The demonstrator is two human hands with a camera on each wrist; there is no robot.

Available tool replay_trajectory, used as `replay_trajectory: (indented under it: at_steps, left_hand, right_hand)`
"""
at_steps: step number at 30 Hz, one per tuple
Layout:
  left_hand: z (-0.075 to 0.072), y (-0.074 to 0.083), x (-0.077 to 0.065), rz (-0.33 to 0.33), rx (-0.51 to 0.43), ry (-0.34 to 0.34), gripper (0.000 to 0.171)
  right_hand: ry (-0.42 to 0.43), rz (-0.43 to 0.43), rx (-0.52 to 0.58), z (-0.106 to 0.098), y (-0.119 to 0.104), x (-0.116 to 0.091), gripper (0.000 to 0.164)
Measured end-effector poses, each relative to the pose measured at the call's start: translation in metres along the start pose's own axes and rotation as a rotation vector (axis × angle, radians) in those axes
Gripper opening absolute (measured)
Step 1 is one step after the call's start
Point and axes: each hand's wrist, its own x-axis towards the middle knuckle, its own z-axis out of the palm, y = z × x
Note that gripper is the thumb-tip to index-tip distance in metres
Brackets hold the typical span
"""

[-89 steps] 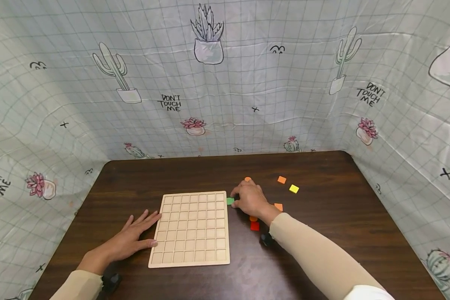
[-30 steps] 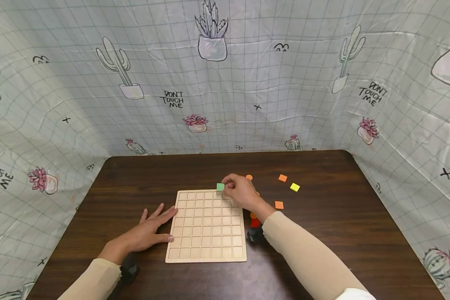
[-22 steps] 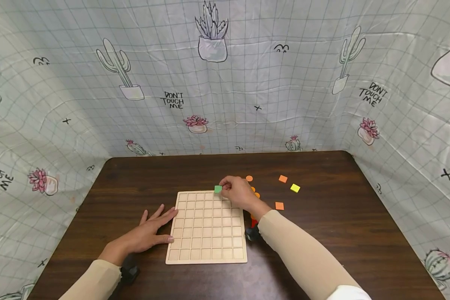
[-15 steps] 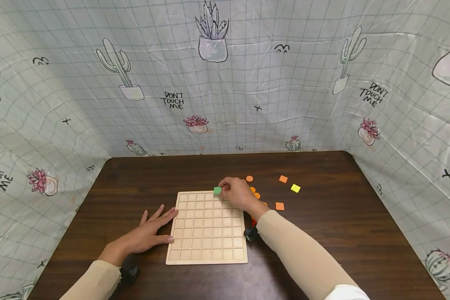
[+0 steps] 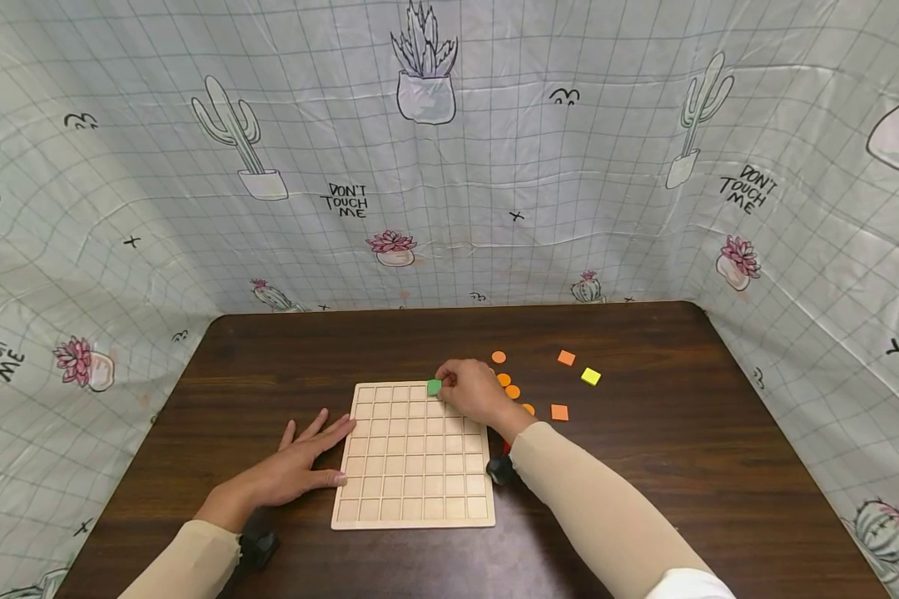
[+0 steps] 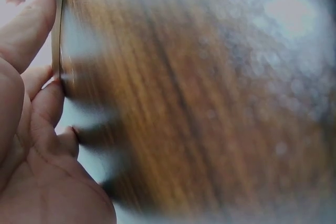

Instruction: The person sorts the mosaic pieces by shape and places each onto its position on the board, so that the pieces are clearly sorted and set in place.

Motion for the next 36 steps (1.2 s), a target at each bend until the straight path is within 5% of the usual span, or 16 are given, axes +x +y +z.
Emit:
replay_trajectory:
  at_steps: [36]
  left_hand:
    - [0.0014,-0.0012,0.0004,-0.008,-0.004,0.003,0.086]
  right_hand:
    - [0.023,0.035,-0.093,0.0031,-0.0017,-0.0018,0.017]
